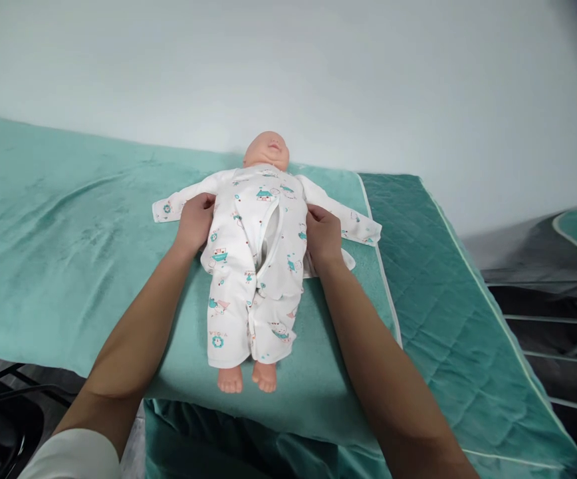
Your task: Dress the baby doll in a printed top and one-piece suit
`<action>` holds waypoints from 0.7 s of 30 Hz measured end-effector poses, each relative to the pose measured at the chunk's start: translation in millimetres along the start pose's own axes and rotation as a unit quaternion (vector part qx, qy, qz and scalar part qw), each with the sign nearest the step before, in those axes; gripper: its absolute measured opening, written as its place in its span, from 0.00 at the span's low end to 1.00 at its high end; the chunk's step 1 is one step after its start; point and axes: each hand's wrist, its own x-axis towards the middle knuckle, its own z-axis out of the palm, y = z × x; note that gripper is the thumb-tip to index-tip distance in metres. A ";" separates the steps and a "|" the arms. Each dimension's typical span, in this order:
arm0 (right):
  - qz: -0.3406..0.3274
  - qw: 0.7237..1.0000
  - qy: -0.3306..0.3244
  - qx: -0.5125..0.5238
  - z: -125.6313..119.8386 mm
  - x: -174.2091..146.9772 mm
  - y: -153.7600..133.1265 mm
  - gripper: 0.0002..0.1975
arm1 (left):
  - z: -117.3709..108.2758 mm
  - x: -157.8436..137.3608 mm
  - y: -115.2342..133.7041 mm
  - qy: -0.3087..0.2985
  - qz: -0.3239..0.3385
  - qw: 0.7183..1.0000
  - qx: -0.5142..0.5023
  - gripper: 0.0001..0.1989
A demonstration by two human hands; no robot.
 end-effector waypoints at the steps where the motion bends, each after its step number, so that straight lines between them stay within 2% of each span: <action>1: -0.007 1.000 0.010 -0.018 -0.7 0.7 -0.7 0.16 | 0.3 0.4 0.5 0.007 0.011 1.000 0.017 0.10; 5: -0.041 0.999 0.001 -0.034 -2.8 2.9 0.4 0.15 | 2.0 0.8 1.7 0.014 0.032 0.999 0.036 0.10; 14: -0.017 0.987 -0.154 -0.028 -15.5 16.4 3.0 0.12 | 4.7 2.1 -0.7 0.009 0.041 0.998 0.040 0.09; 16: -0.009 0.987 -0.154 -0.040 -15.0 17.0 1.3 0.10 | 5.3 2.3 -0.6 0.009 0.040 0.998 0.052 0.09; 21: -0.005 0.991 -0.096 -0.095 -9.5 12.6 -2.9 0.07 | 6.2 3.4 -1.7 0.013 0.035 0.998 0.053 0.08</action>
